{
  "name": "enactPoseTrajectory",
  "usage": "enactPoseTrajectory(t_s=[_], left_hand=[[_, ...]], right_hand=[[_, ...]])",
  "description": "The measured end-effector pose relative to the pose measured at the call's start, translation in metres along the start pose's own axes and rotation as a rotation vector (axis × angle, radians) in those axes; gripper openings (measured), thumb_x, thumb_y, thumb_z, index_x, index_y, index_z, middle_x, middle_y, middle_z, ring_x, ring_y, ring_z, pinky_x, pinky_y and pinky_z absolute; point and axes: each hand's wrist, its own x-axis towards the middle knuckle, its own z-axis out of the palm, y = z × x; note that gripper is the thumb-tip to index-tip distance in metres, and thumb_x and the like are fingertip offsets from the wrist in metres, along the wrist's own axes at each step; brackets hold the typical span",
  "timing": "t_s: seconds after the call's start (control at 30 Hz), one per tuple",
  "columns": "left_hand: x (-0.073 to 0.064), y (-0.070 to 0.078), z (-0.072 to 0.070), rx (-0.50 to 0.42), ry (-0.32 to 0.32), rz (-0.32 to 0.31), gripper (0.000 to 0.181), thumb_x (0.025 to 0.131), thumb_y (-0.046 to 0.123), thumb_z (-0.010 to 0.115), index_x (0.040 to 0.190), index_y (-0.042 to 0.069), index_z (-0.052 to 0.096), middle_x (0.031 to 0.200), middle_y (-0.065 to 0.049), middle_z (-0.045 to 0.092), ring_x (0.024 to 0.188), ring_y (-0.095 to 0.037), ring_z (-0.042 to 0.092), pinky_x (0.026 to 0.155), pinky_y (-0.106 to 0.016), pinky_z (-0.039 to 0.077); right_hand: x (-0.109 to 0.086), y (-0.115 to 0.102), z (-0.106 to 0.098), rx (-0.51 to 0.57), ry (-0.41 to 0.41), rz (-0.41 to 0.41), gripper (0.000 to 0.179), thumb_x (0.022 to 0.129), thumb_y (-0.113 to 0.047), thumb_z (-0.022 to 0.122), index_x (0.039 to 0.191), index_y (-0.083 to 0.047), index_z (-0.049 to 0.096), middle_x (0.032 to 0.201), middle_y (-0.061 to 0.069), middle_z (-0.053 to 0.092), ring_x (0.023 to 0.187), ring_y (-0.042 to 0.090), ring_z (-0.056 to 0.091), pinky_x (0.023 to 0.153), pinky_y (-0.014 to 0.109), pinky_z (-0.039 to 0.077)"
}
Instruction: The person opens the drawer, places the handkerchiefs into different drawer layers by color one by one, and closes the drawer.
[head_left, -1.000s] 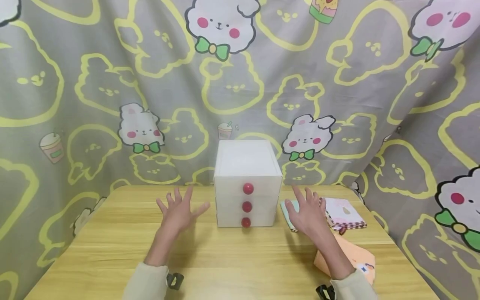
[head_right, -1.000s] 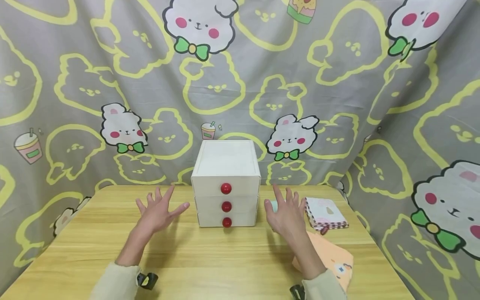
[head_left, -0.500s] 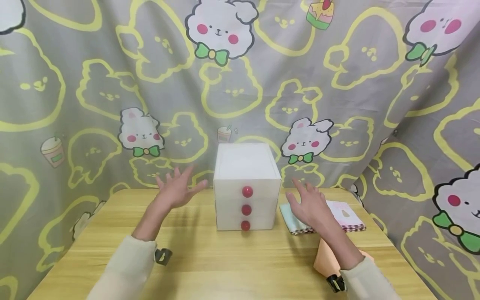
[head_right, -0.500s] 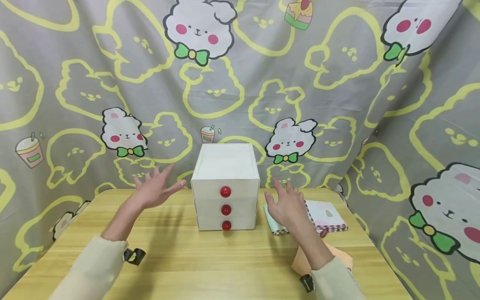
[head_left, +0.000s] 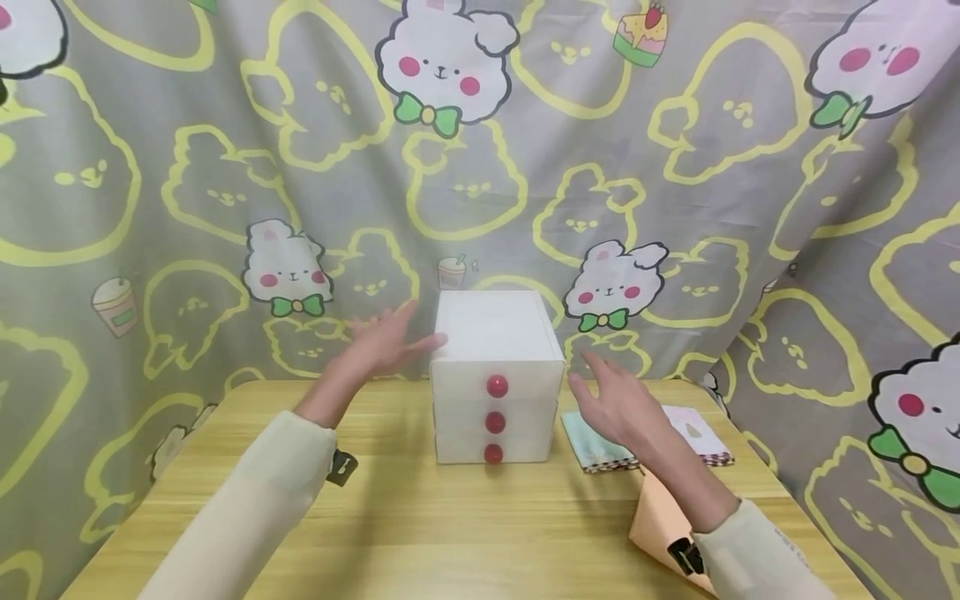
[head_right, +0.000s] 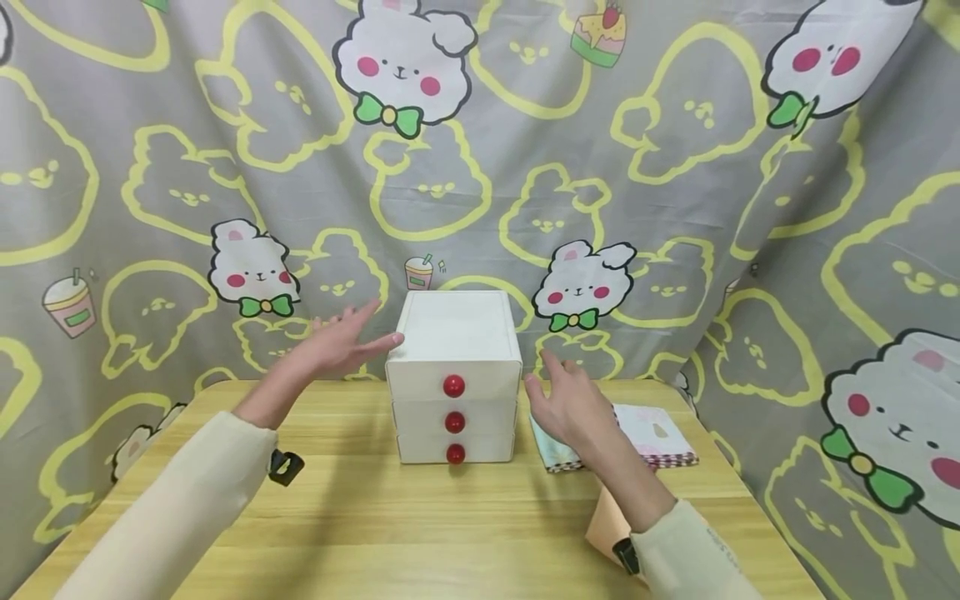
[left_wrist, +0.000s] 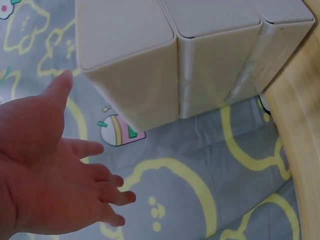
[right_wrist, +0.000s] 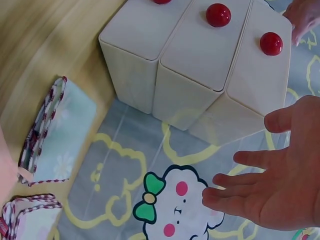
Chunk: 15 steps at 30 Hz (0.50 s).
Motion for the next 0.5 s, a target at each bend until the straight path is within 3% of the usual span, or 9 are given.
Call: enactPoseTrajectory(t_s=[0.17, 0.27, 0.33, 0.43, 0.5], left_hand=[[0.011, 0.004, 0.004, -0.086, -0.042, 0.043, 0.088, 0.103, 0.055, 0.048, 0.163, 0.006, 0.007, 0.167, -0.026, 0.014, 0.152, -0.051, 0.011, 0.125, -0.066, 0.009], [0.025, 0.000, 0.012, -0.162, -0.050, 0.170, 0.076, 0.105, 0.043, 0.049, 0.161, 0.003, 0.017, 0.162, -0.026, 0.030, 0.150, -0.047, 0.027, 0.123, -0.062, 0.025], [0.032, -0.001, 0.015, -0.221, -0.067, 0.251, 0.068, 0.106, 0.034, 0.051, 0.160, 0.003, 0.022, 0.158, -0.025, 0.037, 0.147, -0.045, 0.034, 0.122, -0.061, 0.030], [0.040, -0.005, 0.021, -0.272, -0.094, 0.316, 0.063, 0.107, 0.028, 0.050, 0.160, 0.007, 0.022, 0.158, -0.023, 0.038, 0.147, -0.042, 0.036, 0.122, -0.060, 0.030], [0.037, -0.001, 0.020, -0.330, -0.124, 0.295, 0.065, 0.107, 0.025, 0.049, 0.162, 0.009, 0.017, 0.163, -0.022, 0.031, 0.150, -0.043, 0.030, 0.123, -0.061, 0.025]], right_hand=[[-0.002, -0.002, -0.002, -0.003, -0.004, -0.015, 0.063, 0.107, -0.049, 0.032, 0.159, -0.013, 0.034, 0.157, 0.028, 0.040, 0.145, 0.048, 0.036, 0.115, 0.069, 0.034], [-0.003, -0.004, -0.002, -0.012, -0.003, -0.023, 0.061, 0.107, -0.047, 0.033, 0.158, -0.013, 0.035, 0.156, 0.028, 0.040, 0.146, 0.049, 0.035, 0.115, 0.069, 0.034], [-0.004, -0.005, -0.002, -0.015, 0.000, -0.027, 0.060, 0.107, -0.045, 0.035, 0.157, -0.013, 0.037, 0.155, 0.029, 0.041, 0.145, 0.049, 0.036, 0.115, 0.069, 0.035], [-0.005, -0.006, -0.001, -0.020, 0.006, -0.038, 0.058, 0.107, -0.043, 0.037, 0.156, -0.012, 0.039, 0.153, 0.030, 0.044, 0.144, 0.049, 0.037, 0.114, 0.068, 0.036], [-0.005, -0.006, -0.001, -0.019, 0.012, -0.049, 0.058, 0.107, -0.042, 0.038, 0.155, -0.011, 0.041, 0.150, 0.029, 0.048, 0.142, 0.049, 0.041, 0.112, 0.068, 0.039]])
